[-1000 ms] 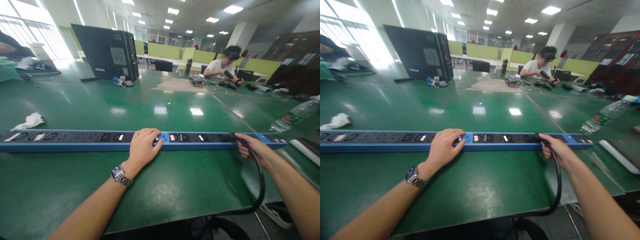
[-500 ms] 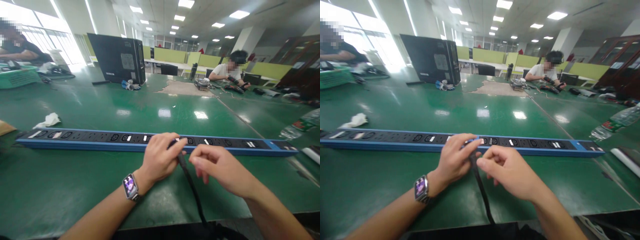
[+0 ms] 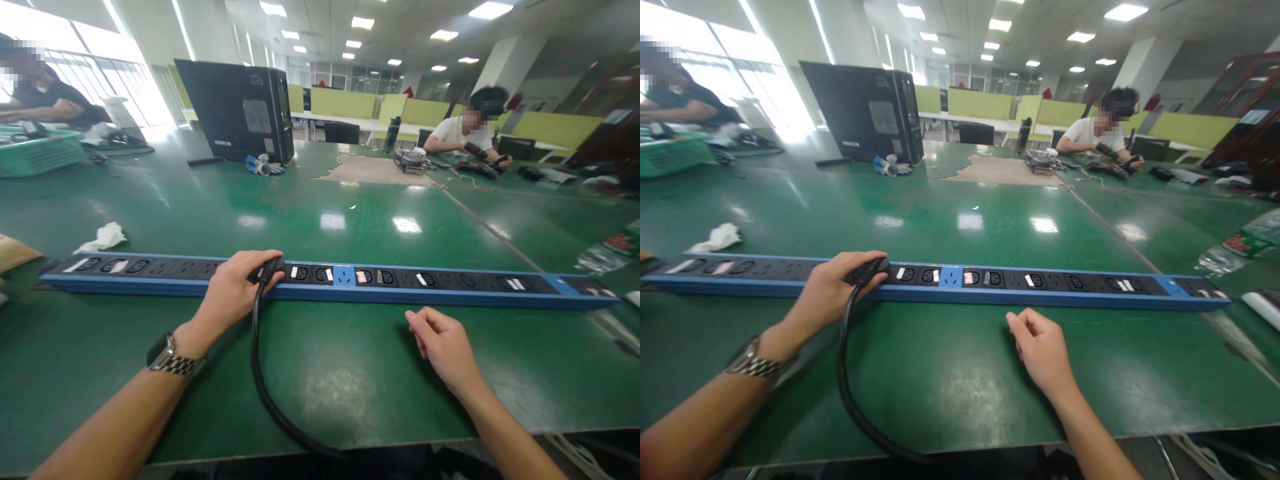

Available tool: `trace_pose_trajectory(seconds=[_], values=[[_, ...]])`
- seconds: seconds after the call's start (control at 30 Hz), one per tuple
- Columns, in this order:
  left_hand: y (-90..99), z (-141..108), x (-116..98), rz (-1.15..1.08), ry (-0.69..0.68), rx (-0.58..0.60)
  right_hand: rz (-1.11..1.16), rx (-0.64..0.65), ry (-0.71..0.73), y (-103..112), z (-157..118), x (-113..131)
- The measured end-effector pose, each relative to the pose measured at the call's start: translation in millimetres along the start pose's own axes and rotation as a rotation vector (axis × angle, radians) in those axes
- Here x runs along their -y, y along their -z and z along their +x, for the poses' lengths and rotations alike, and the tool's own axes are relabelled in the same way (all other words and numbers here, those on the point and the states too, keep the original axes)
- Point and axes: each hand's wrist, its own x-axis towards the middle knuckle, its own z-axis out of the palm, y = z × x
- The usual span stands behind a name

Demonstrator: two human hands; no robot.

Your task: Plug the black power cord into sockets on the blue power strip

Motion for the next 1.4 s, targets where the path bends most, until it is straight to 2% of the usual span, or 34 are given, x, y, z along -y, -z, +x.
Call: trace_pose_trajectory(seconds=[0.13,0.27,0.37,0.57,0.7,0.77,0.8,0.9,0.93,0.97,1.0,1.07,1.13,1.2,1.27,1.4], values=[[5.6,0.5,3.2,-0.045,0.013,0.051,-0.047,-0.003,0.038,-1.0,0.1,-0.4],[2.1,-1.8,4.8,-0.018,0.036,0.016,-0.083,-0.009,0.062,-2.1,0.8,-4.1],[1.0,-1.9,6.6,-0.016,0.047,0.045,-0.090,-0.015,0.062,-2.1,0.2,-4.9],[8.4,-5.0,11.8,0.068,-0.027,0.151,-0.110,-0.017,0.073,-3.3,0.5,-6.8],[6.9,-6.6,11.1,0.098,-0.085,0.201,-0.135,-0.012,0.087,-4.2,0.4,-8.3],[5.7,-8.1,7.9,0.068,-0.059,0.157,-0.139,-0.013,0.101,-4.4,0.5,-7.7],[5.5,-8.6,4.6,0.045,-0.026,0.101,-0.140,-0.013,0.107,-4.5,0.8,-7.2],[4.1,-5.4,-13.6,-0.006,0.071,-0.172,-0.139,-0.013,0.110,-4.9,1.8,-6.0],[1.9,-2.3,-21.8,-0.015,0.067,-0.222,-0.135,-0.012,0.108,-5.0,2.2,-6.2],[-2.1,1.5,-30.3,-0.024,0.040,-0.223,-0.129,-0.011,0.107,-5.0,2.5,-6.8],[-8.0,5.6,-38.6,-0.036,-0.007,-0.171,-0.122,-0.011,0.107,-4.9,2.7,-7.8],[-24.7,13.4,-52.4,-0.058,-0.081,0.009,-0.108,-0.016,0.112,-4.7,3.0,-10.8],[-43.5,18.9,-61.1,-0.076,-0.085,0.102,-0.093,-0.021,0.116,-4.6,3.5,-13.9],[-57.8,21.7,-65.3,-0.083,-0.064,0.122,-0.091,-0.022,0.123,-4.7,4.2,-15.7],[-64.2,23.1,-67.9,-0.078,-0.059,0.130,-0.103,-0.021,0.130,-5.1,4.9,-15.9],[-58.7,27.8,-76.5,-0.010,-0.114,0.198,-0.131,-0.026,0.136,-5.9,5.1,-13.8]])
